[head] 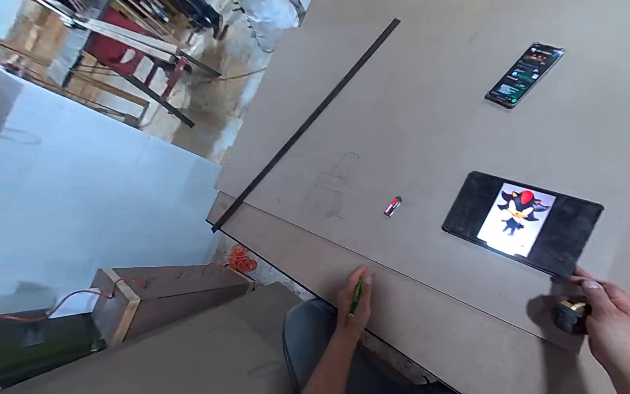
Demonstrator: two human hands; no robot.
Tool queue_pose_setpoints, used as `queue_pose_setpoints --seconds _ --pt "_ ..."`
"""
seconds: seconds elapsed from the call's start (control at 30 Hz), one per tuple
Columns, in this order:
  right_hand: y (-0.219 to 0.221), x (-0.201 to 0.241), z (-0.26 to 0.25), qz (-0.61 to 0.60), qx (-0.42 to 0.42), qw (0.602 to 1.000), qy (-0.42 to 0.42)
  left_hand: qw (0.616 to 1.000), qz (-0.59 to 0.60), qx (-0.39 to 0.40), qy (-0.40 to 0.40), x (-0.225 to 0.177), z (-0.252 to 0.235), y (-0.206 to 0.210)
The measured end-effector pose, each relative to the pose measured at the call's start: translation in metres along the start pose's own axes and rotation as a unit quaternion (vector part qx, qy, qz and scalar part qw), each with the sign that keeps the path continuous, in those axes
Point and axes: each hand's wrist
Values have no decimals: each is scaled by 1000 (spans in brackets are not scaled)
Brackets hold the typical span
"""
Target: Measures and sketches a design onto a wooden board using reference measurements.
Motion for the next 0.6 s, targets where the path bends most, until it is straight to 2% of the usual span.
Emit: queue_pose_setpoints --seconds 0.1,0.27,0.37,0.47,0.6 --pt "22 17 -3 9 13 1000 -3 1000 -8 1 0 1 -7 -14" --pt "40 19 4 0 -49 999 -3 999 18 -18 26 9 12 -22" --pt "35 13 27 -6 -76 996 -34 1000 8 -21 5 18 29 -23" --pt "30 6 55 -12 -43 999 -11 1000 -4 -10 -10 25 41 -24" --pt "29 -7 77 -26 90 995 40 1000 -6 3 3 26 39 -30"
Point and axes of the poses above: each hand's wrist, its own z-axis away from the middle knuckle, its own y-axis out of the palm, x = y × z, and after that the axes turned 3 degrees about z, right-handed
